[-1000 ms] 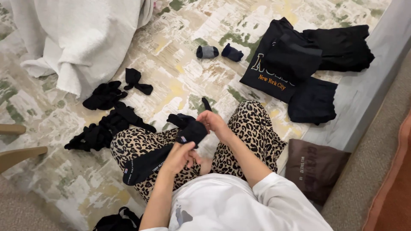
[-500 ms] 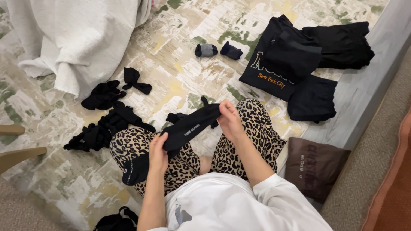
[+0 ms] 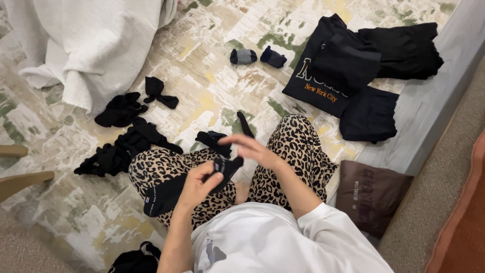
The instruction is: Pairing and folding black socks on the floor.
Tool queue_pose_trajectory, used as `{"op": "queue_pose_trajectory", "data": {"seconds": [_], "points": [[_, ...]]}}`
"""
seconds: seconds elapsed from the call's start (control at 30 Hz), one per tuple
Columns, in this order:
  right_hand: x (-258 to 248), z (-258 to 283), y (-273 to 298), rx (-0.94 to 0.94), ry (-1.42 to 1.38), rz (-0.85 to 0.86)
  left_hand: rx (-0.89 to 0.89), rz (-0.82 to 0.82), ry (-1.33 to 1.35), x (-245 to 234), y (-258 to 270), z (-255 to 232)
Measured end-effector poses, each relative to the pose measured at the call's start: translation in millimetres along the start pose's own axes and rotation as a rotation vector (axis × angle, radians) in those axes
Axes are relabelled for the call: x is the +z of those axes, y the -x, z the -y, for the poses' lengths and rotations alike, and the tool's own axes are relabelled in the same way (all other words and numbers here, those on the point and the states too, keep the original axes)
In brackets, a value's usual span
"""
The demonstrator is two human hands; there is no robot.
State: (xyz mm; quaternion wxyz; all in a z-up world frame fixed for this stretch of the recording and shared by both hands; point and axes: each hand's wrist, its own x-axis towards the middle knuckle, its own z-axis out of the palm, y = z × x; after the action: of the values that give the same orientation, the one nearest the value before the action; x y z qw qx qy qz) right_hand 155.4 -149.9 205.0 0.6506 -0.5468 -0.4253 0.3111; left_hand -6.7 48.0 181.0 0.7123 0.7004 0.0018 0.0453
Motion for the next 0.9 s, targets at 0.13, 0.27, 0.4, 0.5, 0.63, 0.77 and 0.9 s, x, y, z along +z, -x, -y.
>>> {"op": "queue_pose_trajectory", "data": {"seconds": [0.13,0.27,0.4,0.5,0.63,0.77,0.9], "points": [[17,-20,9,0.010,-0.022,0.258,0.112,0.154,-0.194,-6,8,-25],[23,-66,35,0.322,-0.065,0.335,0.028,0.052,-0.343,-11,26,-42],[25,-37,32,0.539,-0.429,0.169,-0.318,-0.033,-0.472,-7,41,-42],[43,-4,16,0.031,-0.120,0.228,-0.257,-0.070,-0.225,-8,51,-24],[52,-21,21,0.336,0.147,0.254,-0.148,-0.083,-0.232,-12,45,-45],[35,-56,31,0.344,0.007,0.232,-0.093,-0.265,-0.365,-24,51,-50],[20,-42,27,0.406,0.195,0.312,-0.440,-0.278,-0.440,-25,82,-48]]}}
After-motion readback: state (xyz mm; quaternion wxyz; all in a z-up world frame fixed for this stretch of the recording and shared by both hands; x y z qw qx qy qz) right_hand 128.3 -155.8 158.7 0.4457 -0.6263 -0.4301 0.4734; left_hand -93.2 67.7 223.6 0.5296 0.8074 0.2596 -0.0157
